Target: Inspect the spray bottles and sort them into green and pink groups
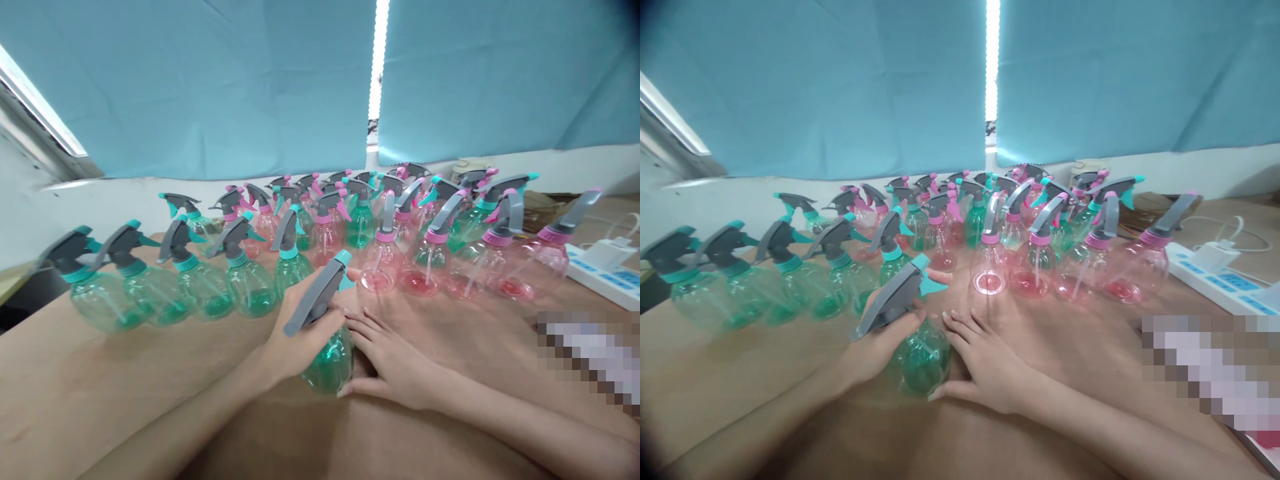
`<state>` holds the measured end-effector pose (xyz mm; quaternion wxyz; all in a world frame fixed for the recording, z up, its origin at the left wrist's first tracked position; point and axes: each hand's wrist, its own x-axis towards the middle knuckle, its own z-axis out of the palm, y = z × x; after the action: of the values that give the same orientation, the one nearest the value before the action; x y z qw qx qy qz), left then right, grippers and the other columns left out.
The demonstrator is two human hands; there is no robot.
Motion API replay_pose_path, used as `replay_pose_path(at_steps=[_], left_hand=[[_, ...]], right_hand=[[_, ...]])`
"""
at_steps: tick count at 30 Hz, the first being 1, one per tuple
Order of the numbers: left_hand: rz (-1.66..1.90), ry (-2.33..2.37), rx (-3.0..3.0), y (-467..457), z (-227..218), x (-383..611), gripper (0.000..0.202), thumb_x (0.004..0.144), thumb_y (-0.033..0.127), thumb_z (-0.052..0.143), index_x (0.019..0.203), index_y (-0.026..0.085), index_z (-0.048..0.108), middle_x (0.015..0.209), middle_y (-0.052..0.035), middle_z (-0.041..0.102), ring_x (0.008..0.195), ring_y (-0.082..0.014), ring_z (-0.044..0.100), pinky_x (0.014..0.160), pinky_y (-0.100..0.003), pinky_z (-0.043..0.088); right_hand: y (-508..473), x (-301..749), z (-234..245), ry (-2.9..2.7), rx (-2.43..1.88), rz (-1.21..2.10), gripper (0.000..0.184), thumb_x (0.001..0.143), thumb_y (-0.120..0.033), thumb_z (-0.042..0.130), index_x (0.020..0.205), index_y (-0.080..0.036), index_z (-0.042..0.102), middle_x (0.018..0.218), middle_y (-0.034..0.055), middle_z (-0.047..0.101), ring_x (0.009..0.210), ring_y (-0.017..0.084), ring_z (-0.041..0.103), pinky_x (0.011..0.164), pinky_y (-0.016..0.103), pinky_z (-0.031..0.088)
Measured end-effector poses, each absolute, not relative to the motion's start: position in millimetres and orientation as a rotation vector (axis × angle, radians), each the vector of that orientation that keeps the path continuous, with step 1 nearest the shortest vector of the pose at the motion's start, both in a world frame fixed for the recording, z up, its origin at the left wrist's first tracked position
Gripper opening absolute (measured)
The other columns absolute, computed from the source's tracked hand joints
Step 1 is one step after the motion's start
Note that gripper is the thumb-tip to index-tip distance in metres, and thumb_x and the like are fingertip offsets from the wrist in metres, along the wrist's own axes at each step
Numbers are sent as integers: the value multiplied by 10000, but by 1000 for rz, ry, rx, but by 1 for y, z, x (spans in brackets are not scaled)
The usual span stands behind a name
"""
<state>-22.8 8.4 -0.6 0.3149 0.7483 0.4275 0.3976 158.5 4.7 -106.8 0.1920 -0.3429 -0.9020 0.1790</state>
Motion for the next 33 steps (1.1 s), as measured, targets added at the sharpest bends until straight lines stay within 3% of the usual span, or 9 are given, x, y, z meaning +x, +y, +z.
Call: replay_pose_path(at_steps=[15, 20, 27, 33], left_hand=[[1010, 1098, 1964, 8, 0, -23, 301, 752, 172, 466, 1024, 235, 578, 607, 64, 339, 546, -120, 332, 538, -245, 307], [1027, 1124, 1941, 8, 0, -22, 220, 737, 185, 475, 933, 225, 567, 600, 66, 348, 553, -124, 358, 543, -251, 317], [1029, 1087, 1931, 8, 1, -21, 311, 726, 175, 469, 1010, 236, 580, 604, 63, 374, 536, -125, 348, 522, -254, 317], [1028, 1100, 1913, 7, 1, -21, 188, 715, 180, 481, 883, 232, 548, 591, 63, 365, 517, -118, 332, 513, -252, 313]], right_hand=[[6, 158, -105, -2575, -998, 527, 861, 842, -626, 564, 1489, -112, 322, 1541, 153, 318, 1435, 323, 243, 1174, 535, 194], [5, 159, -107, -2554, -980, 522, 861, 838, -627, 573, 1499, -144, 308, 1539, 145, 329, 1432, 321, 255, 1175, 537, 189], [5, 159, -107, -2565, -993, 516, 857, 850, -624, 556, 1498, -125, 304, 1549, 150, 298, 1438, 321, 236, 1176, 533, 190], [5, 160, -108, -2557, -986, 508, 873, 838, -627, 573, 1504, -136, 293, 1546, 147, 311, 1434, 323, 247, 1176, 529, 195]])
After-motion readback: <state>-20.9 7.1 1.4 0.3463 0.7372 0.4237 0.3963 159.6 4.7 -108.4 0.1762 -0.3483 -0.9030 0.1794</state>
